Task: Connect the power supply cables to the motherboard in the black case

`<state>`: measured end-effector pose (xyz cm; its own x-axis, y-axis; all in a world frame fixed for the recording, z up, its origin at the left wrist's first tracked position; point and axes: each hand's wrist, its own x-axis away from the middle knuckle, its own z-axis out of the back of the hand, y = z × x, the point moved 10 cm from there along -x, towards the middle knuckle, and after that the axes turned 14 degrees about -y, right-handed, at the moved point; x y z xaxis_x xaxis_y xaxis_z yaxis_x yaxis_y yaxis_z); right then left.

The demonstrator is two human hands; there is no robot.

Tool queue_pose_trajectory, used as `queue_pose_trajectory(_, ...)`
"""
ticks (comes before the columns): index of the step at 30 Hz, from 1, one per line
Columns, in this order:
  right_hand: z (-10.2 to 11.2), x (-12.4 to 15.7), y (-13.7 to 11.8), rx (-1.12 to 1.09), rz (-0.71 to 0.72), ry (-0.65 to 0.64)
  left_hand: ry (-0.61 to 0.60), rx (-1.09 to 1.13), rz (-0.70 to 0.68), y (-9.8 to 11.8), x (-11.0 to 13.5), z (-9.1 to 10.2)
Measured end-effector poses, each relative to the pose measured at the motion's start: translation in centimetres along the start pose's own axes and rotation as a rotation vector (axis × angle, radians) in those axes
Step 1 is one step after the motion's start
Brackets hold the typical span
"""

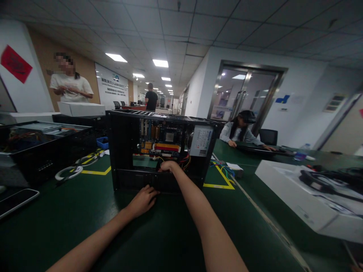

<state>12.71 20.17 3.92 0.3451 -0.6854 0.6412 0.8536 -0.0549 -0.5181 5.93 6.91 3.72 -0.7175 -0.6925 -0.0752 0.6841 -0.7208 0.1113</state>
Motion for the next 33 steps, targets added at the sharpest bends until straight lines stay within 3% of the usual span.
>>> queue_pose_trajectory(7,0.6,3.9,0.6,-0.412,0.131,0.078,-0.001,0.007,-0.005,0.2,0.1,0.2)
queue_pose_trajectory(13,1.1,5.3,1.7,-0.732,0.221,0.250,-0.002,0.007,-0.004,0.2,0.1,0.2)
queue_pose_trajectory(21,0.6,4.9,2.1,-1.097,0.307,0.151,0.012,0.015,-0.021,0.2,0.1,0.2)
queue_pose_trajectory(33,0.4,4.1,2.8,-1.362,0.241,0.125,0.006,-0.014,-0.005,0.3,0.1,0.3)
